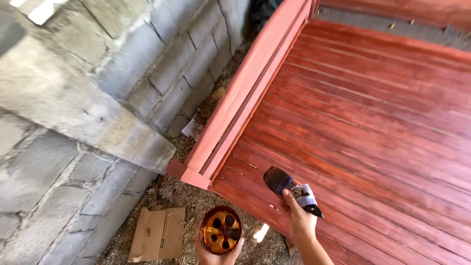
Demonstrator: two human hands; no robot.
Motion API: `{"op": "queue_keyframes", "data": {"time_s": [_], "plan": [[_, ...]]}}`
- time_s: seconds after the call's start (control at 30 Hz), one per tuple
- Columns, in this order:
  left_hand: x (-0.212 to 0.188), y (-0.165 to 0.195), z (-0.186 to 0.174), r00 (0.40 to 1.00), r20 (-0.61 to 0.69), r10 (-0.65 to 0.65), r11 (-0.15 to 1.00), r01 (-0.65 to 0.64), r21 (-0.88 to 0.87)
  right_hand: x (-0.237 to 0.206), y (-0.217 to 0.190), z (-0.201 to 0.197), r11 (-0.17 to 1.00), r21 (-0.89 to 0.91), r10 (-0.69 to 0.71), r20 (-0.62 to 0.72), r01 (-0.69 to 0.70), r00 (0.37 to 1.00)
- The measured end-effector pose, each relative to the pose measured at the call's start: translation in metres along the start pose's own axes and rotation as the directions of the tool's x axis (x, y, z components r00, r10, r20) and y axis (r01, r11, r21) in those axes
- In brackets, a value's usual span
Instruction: The person holds a container of reddish wood stain in one hand and a cloth-wrapped applicator in the other, wiping the stain onto the slats and frame of a wooden bench and adjacent furniture outdoors. They move around the pieces, dipping the applicator and coating different boards and edges in turn.
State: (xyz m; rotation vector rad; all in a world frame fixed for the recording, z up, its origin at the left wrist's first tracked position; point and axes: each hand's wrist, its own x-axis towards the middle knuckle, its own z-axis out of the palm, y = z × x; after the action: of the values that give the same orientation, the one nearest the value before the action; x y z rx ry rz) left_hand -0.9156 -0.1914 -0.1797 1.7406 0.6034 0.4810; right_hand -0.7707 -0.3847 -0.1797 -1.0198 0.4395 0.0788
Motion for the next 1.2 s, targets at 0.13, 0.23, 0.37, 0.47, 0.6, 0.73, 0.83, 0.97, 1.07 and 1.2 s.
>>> {"op": "queue_keyframes", "data": {"time_s": [0.13,0.23,0.37,0.47,0.6,0.73,0.83,0.97,1.07,1.2], "plan": [[-0.032,0.025,-0.013,0.999,0.032,0.006,0.999,-0.007,0.042,-0.038,-0.044,-0.003,1.000,0.013,-0.003,0.034,0.003,0.999],[-0.044,0.045,-0.021,0.995,0.091,0.044,0.994,-0.053,0.096,-0.061,-0.074,-0.002,1.000,0.025,-0.009,0.026,0.008,1.000],[-0.065,0.075,-0.011,0.999,0.030,-0.009,1.000,0.008,0.015,-0.082,-0.112,-0.001,0.999,-0.005,0.036,0.019,-0.036,0.999],[-0.087,0.098,0.005,0.989,-0.098,0.110,0.994,-0.109,0.012,-0.093,-0.137,-0.008,0.998,0.002,0.070,0.053,-0.070,0.996],[-0.105,0.139,0.037,0.991,-0.122,0.045,0.998,-0.049,-0.033,-0.099,-0.170,-0.031,0.999,0.016,0.042,0.138,-0.045,0.990],[-0.124,0.177,0.080,0.990,-0.134,-0.038,0.999,0.037,-0.011,-0.095,-0.211,-0.072,0.995,0.000,0.099,0.115,-0.100,0.988],[-0.140,0.199,0.116,0.987,-0.159,0.004,1.000,-0.001,0.022,-0.086,-0.247,-0.111,0.991,-0.008,0.134,0.091,-0.134,0.987],[-0.167,0.216,0.165,0.980,-0.173,0.102,0.992,-0.087,0.094,-0.068,-0.293,-0.159,0.997,0.069,0.037,0.098,-0.044,0.995],[-0.180,0.226,0.200,0.969,-0.166,0.184,0.983,-0.182,0.026,-0.049,-0.322,-0.186,0.996,0.087,0.001,0.056,-0.006,0.998],[-0.195,0.235,0.242,0.944,-0.164,0.287,0.957,-0.291,-0.002,-0.027,-0.350,-0.215,0.987,0.151,-0.070,0.055,0.061,0.996]]}}
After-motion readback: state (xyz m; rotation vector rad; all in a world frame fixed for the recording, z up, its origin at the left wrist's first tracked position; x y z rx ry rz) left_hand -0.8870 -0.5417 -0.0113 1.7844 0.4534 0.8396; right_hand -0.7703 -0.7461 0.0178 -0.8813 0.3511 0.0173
